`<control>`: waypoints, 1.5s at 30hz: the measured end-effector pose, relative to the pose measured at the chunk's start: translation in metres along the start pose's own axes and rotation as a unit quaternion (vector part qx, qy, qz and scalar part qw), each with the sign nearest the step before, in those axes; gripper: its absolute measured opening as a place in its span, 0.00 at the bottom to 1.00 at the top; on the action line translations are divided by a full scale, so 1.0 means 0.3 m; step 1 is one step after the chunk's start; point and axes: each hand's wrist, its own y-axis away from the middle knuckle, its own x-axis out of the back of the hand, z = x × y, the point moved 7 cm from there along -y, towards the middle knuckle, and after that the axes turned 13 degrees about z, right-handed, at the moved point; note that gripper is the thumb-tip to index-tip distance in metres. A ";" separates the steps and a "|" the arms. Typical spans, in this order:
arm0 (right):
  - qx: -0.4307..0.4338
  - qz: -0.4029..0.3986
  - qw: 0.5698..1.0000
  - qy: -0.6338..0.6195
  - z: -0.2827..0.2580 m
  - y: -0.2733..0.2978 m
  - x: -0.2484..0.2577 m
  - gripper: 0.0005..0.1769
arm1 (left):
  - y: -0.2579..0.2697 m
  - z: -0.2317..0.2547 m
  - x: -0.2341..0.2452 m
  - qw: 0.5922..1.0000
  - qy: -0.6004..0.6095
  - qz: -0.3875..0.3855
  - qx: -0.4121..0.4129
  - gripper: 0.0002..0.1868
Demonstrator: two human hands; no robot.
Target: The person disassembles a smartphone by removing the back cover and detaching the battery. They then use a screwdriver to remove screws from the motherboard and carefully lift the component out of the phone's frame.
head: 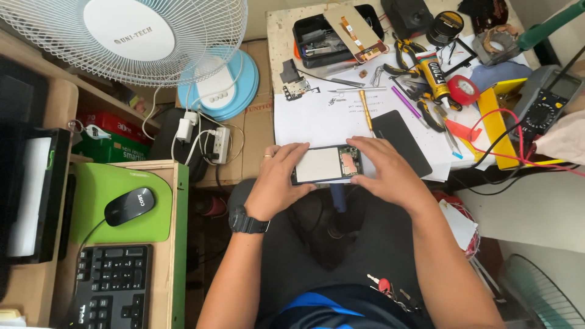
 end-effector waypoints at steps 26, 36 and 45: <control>0.037 0.102 0.994 -0.002 -0.015 -0.483 -0.146 0.14 | 0.003 -0.038 -0.005 0.998 0.019 0.028 -0.044 0.53; 0.106 0.004 0.974 0.200 -0.112 -0.716 -0.373 0.23 | 0.006 -0.059 -0.013 0.998 0.051 0.039 -0.028 0.53; 0.191 0.001 0.950 0.247 -0.114 -0.723 -0.388 0.18 | 0.007 -0.064 -0.001 0.997 0.065 0.043 -0.017 0.52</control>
